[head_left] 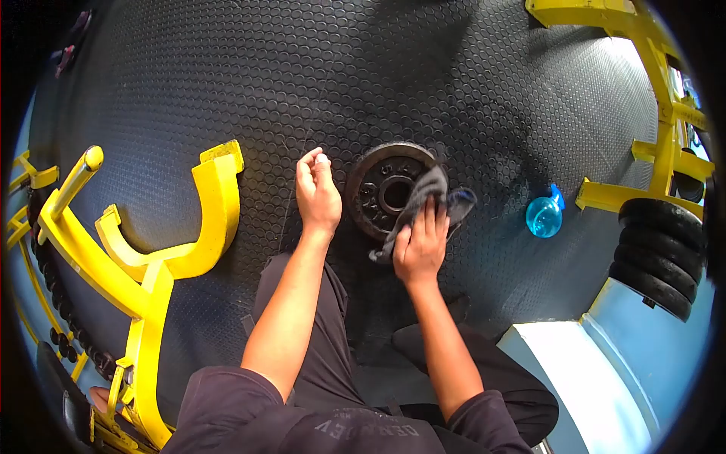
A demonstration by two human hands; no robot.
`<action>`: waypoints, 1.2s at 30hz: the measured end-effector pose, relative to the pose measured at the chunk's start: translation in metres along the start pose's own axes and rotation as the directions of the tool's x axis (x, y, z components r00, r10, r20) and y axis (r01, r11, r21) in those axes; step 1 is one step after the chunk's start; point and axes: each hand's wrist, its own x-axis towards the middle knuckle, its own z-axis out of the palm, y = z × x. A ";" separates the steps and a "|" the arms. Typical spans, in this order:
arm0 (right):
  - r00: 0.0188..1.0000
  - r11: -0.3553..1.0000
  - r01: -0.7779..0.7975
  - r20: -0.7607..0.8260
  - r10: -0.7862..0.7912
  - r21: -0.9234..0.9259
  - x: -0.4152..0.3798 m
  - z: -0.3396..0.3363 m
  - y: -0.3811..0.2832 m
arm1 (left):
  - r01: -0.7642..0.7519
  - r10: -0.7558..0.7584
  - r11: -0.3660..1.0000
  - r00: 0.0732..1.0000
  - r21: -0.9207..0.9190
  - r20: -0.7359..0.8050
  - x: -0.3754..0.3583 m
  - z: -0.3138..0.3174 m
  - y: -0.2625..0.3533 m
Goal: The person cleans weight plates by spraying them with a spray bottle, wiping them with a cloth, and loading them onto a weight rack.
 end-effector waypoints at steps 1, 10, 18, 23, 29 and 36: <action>1.000 0.998 -0.015 0.008 0.015 0.060 -0.016 0.002 -0.002 | -0.011 0.011 0.999 1.000 0.035 -0.003 0.000 -0.001 -0.001; 0.911 0.914 0.399 0.142 -0.386 -0.078 -0.010 0.030 -0.055 | -0.119 0.126 0.992 0.966 0.046 -0.225 0.012 -0.010 -0.008; 0.773 0.787 0.614 0.153 -0.615 0.063 0.091 0.021 -0.061 | -0.127 0.135 0.991 0.936 0.046 -0.325 0.013 -0.012 0.000; 0.904 0.907 0.422 0.067 -0.422 0.011 0.121 0.016 -0.057 | -0.072 0.085 0.996 0.944 0.053 -0.318 0.020 -0.020 -0.005; 0.997 0.994 -0.043 -0.066 0.037 -0.098 0.111 0.006 -0.033 | -0.124 0.136 0.991 0.938 0.058 -0.318 0.018 -0.017 -0.002; 0.913 0.906 -0.403 -0.123 0.389 -0.130 0.051 0.006 -0.036 | -0.151 0.171 0.984 0.953 0.098 -0.249 0.015 -0.009 0.000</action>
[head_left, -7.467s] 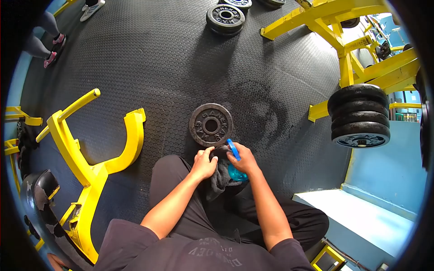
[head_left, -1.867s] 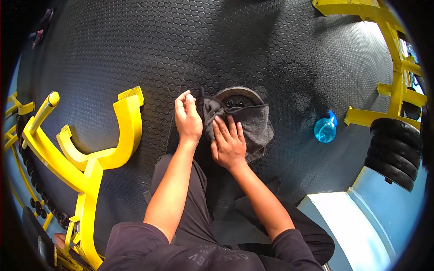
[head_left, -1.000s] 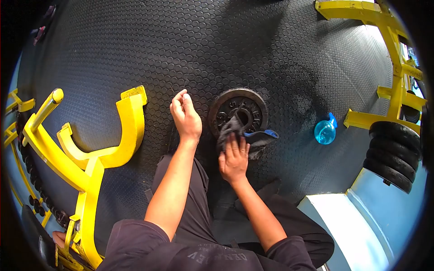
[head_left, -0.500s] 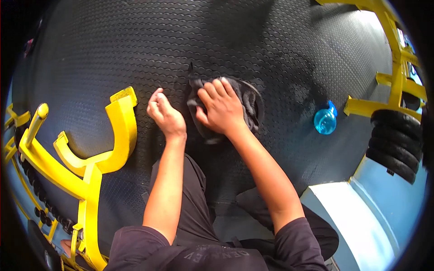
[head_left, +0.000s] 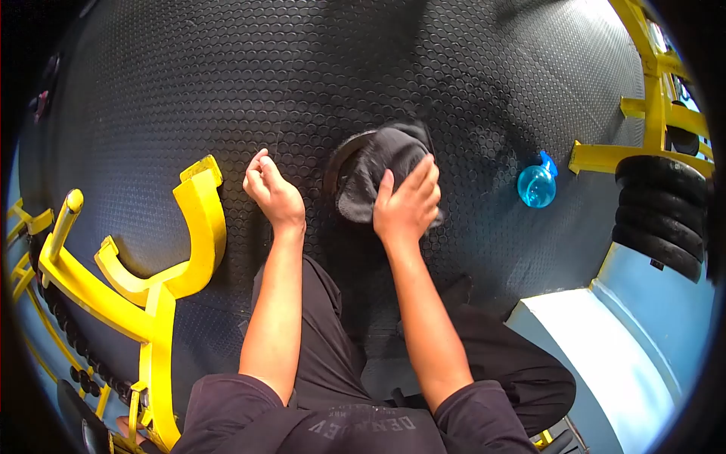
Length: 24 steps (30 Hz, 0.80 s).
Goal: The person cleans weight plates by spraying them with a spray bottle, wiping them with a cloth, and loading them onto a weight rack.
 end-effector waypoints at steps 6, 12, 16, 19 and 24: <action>0.986 0.969 -0.166 -0.006 0.170 0.182 -0.071 0.023 0.022 | 0.008 -0.008 0.999 1.000 0.044 0.006 -0.001 -0.002 -0.003; 0.994 0.992 -0.078 -0.072 0.086 0.103 0.030 0.017 0.000 | 0.002 -0.002 0.999 1.000 0.048 0.017 0.000 -0.003 -0.008; 0.979 0.975 0.200 0.023 -0.203 0.098 0.063 0.013 -0.035 | -0.041 0.040 0.997 0.999 0.059 0.004 0.000 0.000 -0.004; 0.865 0.861 0.499 0.005 -0.502 0.098 0.043 0.016 -0.066 | -0.011 0.010 0.999 1.000 0.046 0.012 0.002 0.000 -0.004; 0.661 0.663 0.731 0.072 -0.747 0.161 -0.020 0.020 -0.036 | -0.068 0.068 0.997 0.998 0.035 -0.018 0.006 -0.001 -0.007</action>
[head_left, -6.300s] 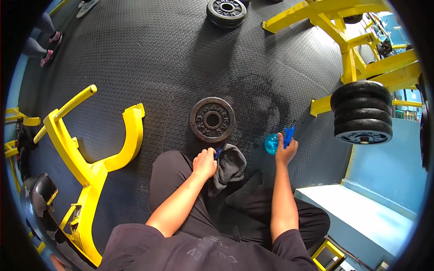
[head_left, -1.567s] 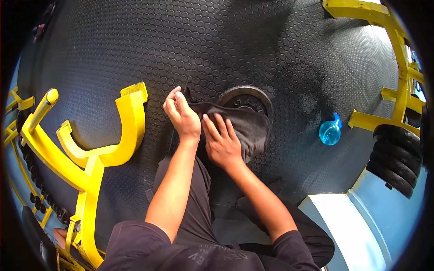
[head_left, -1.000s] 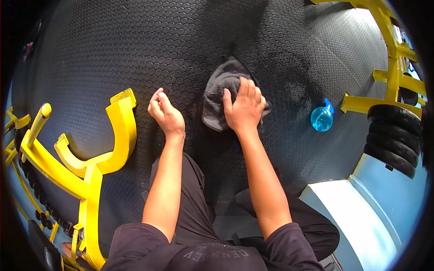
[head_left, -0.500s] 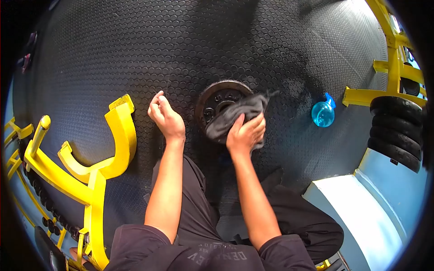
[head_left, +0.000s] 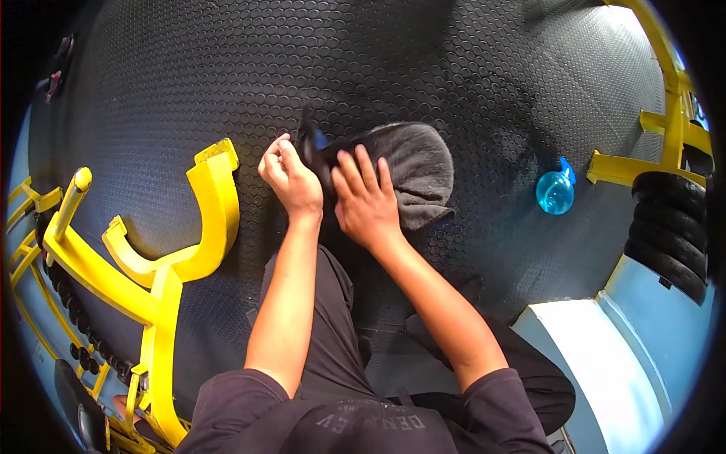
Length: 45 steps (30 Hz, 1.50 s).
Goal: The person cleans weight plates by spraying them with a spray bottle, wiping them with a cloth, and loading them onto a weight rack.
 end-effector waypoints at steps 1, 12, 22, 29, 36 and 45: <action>0.998 0.999 0.025 0.059 -0.024 -0.024 -0.015 -0.002 0.002 | 0.002 -0.002 1.000 1.000 -0.010 -0.003 0.002 -0.002 -0.007; 0.902 0.922 -0.336 -0.216 0.374 0.192 -0.139 -0.039 0.142 | -0.508 0.368 0.861 0.589 -0.025 0.719 -0.055 0.005 0.053; 0.693 -0.665 0.174 0.389 0.607 0.726 -0.159 -0.086 0.171 | -0.909 0.167 0.364 0.279 0.204 0.946 -0.124 0.017 0.051; 0.777 -0.785 0.308 0.335 0.534 0.538 -0.187 -0.073 0.152 | -0.848 -0.021 0.466 0.273 0.251 0.962 -0.117 0.034 0.090; 0.838 -0.798 0.263 0.281 0.467 0.542 -0.170 -0.144 0.163 | 0.013 -0.088 0.996 0.404 0.090 0.910 -0.133 0.023 0.126; 0.951 0.329 -0.291 0.309 -0.002 0.898 -0.095 -0.196 0.075 | 0.781 -0.084 0.591 0.306 -0.200 0.948 -0.126 -0.008 0.082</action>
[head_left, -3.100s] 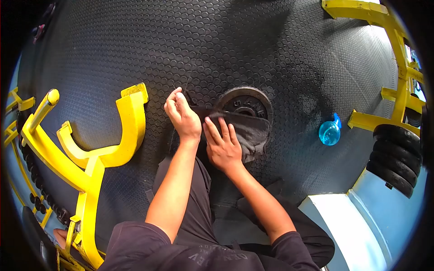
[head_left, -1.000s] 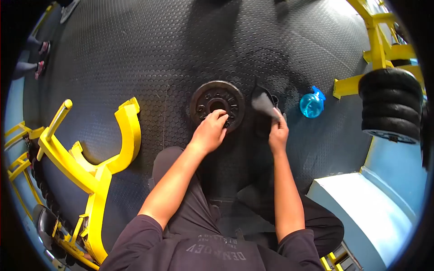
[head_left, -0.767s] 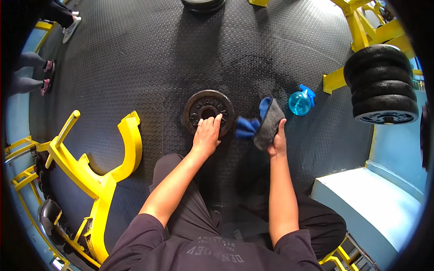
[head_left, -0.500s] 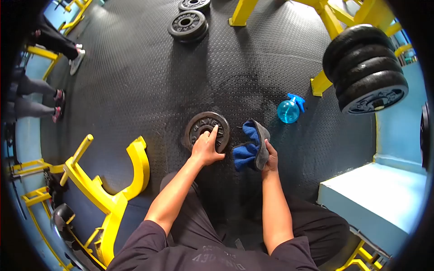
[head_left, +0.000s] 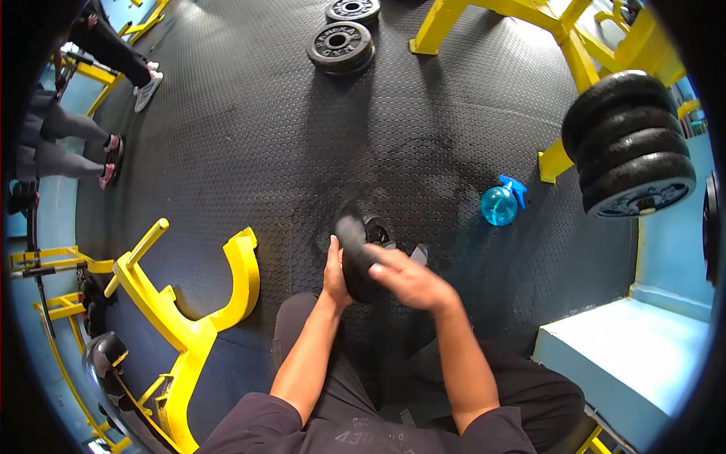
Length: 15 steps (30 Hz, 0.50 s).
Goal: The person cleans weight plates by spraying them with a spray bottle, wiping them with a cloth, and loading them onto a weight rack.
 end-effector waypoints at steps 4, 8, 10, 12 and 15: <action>0.982 0.661 0.132 0.005 -0.190 -0.739 0.018 0.066 0.003 | -0.195 0.203 0.979 0.965 0.062 -0.168 0.008 -0.060 -0.024; 0.927 0.650 0.223 -0.049 -0.372 -0.726 0.074 0.076 0.040 | -0.167 0.160 0.975 0.985 -0.147 -0.058 0.011 -0.043 0.002; 0.898 0.740 0.229 -0.156 -0.411 -0.633 0.106 0.066 0.054 | -0.143 0.147 0.960 0.989 -0.239 -0.002 0.012 -0.039 0.009; 0.886 0.810 0.161 -0.280 -0.370 -0.564 0.131 0.046 0.070 | -0.030 0.003 0.964 0.995 -0.265 -0.100 0.011 -0.042 0.012; 0.914 0.909 -0.052 -0.387 -0.123 -0.413 0.137 0.022 0.099 | -0.085 0.049 0.974 0.984 -0.210 -0.173 0.016 -0.043 0.013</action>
